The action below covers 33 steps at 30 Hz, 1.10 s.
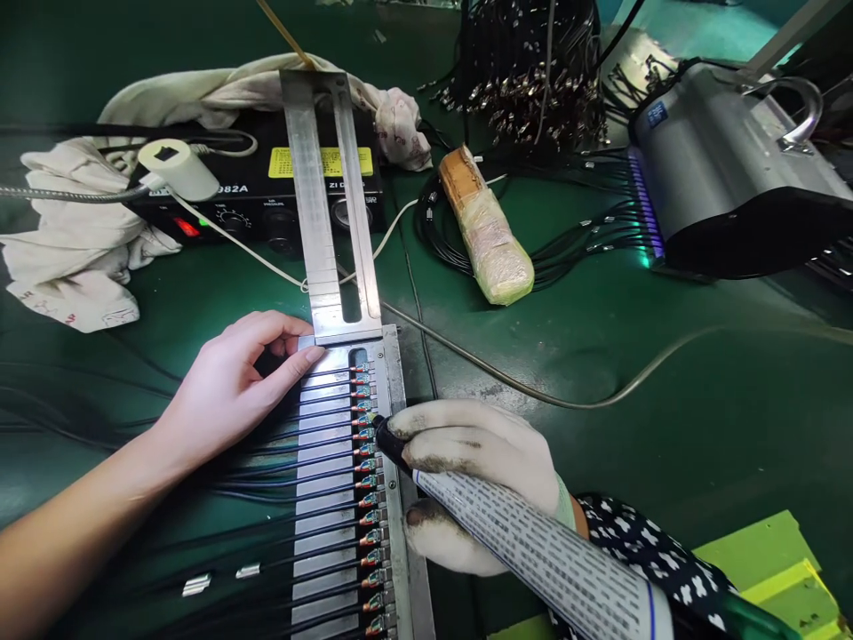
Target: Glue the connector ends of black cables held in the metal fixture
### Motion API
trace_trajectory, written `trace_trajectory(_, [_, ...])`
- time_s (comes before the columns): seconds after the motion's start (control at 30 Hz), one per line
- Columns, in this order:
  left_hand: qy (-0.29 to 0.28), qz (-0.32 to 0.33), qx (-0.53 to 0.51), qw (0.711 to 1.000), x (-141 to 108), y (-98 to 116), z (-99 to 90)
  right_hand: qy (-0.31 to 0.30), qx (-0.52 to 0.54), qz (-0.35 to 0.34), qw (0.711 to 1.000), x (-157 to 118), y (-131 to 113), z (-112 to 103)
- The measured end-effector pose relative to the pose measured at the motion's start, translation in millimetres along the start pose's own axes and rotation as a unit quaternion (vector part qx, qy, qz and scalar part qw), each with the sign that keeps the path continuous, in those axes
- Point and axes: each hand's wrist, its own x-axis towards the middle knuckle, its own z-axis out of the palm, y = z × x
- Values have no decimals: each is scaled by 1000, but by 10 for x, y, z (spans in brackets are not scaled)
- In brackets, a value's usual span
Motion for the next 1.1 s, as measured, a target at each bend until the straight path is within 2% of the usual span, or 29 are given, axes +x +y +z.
trace_trajectory(0.13, [-1, -1, -1, 1000, 7, 6, -1, -16, 1, -25, 1000, -48, -53, -42])
trace_trajectory(0.3, [1, -13, -4, 1000, 9, 39, 3, -42, -13, -14, 999, -52, -66, -33])
trace_trajectory(1.1, [-1, -11, -4, 1000, 9, 9, 6, -40, 12, -16, 999, -31, -31, -21])
